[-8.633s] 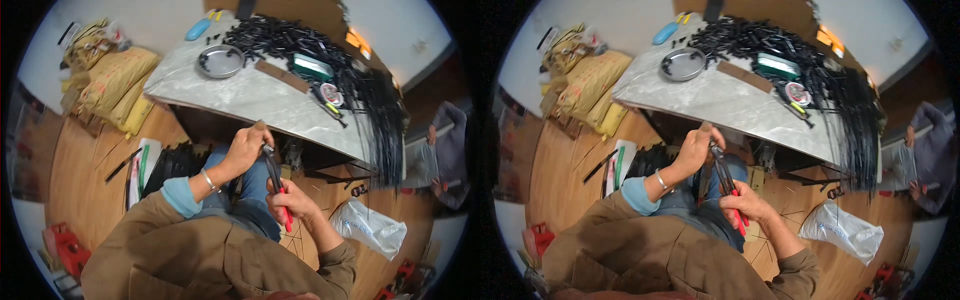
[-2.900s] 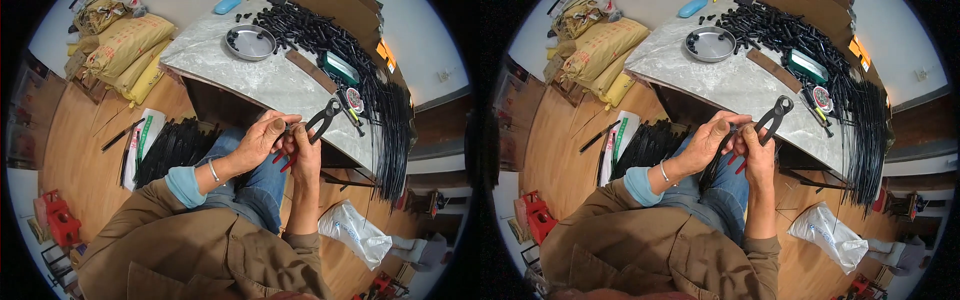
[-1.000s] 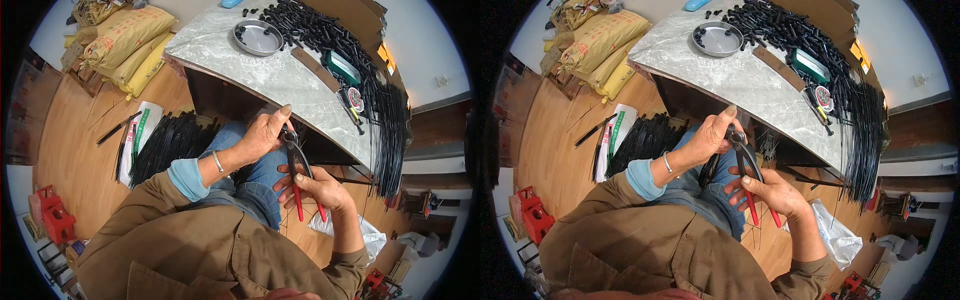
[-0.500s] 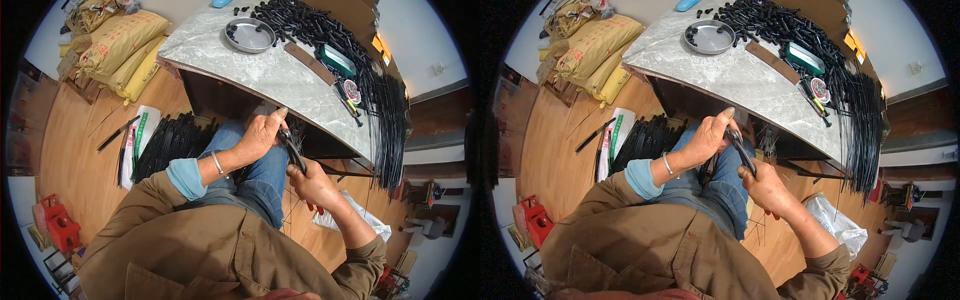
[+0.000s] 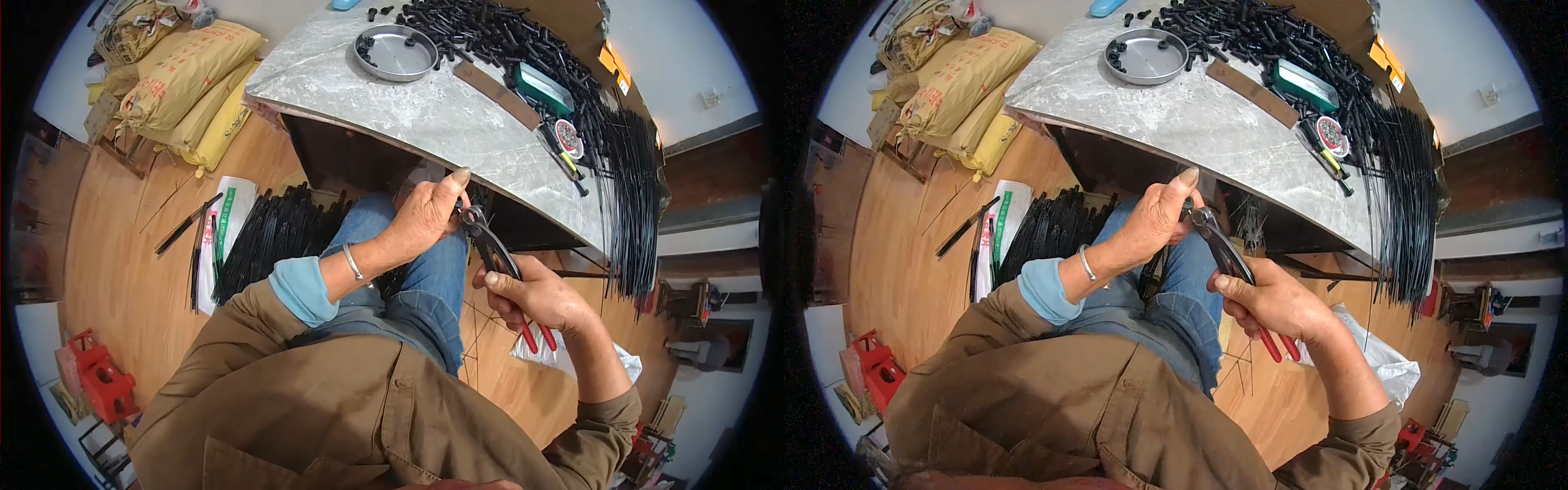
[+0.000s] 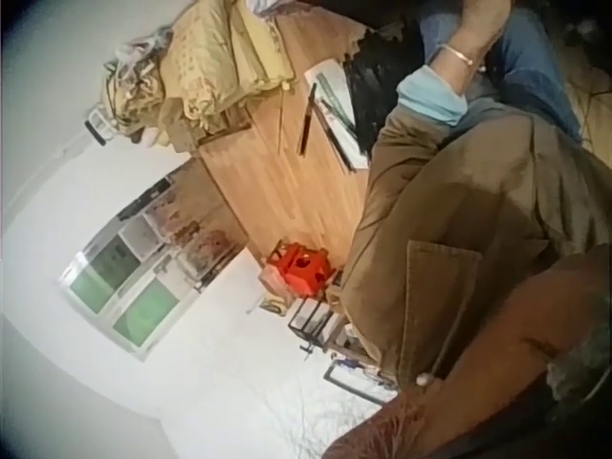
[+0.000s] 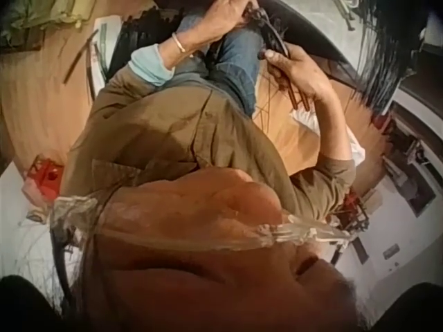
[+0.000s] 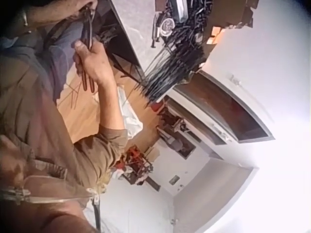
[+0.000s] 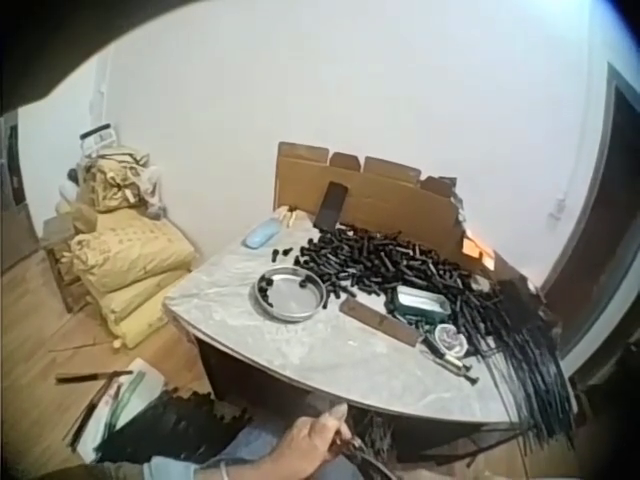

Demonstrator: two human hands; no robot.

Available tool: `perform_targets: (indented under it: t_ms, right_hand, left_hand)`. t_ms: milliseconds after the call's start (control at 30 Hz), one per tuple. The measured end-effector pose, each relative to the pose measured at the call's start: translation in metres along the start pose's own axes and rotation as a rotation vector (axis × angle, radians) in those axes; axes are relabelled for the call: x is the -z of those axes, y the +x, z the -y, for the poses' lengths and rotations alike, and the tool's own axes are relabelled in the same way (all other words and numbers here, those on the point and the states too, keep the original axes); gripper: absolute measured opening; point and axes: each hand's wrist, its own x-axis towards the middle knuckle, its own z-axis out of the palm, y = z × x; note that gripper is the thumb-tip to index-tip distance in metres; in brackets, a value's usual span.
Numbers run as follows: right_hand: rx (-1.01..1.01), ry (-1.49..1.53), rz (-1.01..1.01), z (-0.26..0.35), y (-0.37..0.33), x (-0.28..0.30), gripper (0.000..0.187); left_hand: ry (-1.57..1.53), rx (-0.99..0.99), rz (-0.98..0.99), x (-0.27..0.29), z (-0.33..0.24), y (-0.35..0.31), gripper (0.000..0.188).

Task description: Assembling black rods with plastic connectors and trimming them using pliers.

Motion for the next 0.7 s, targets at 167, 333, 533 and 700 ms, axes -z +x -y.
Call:
perform_targets:
  t_ms: [167, 333, 533, 700]
  right_hand:
    - [-0.111, 0.064, -0.029, 0.001, -0.001, 0.0, 0.021]
    - [0.014, -0.114, -0.189, -0.014, 0.01, -0.011, 0.02]
    - [0.489, -0.622, -0.602, -0.013, 0.079, 0.026, 0.033]
    - [0.409, -0.915, -0.926, -0.01, 0.112, 0.101, 0.053]
  left_hand:
    - [0.051, -0.048, -0.051, -0.011, -0.009, -0.002, 0.06]
    - [0.483, -0.536, -0.136, -0.006, 0.024, 0.014, 0.058]
    - [0.205, -0.382, -0.304, -0.006, -0.062, 0.014, 0.056]
    - [0.121, -0.824, -0.399, 0.062, -0.199, 0.001, 0.046]
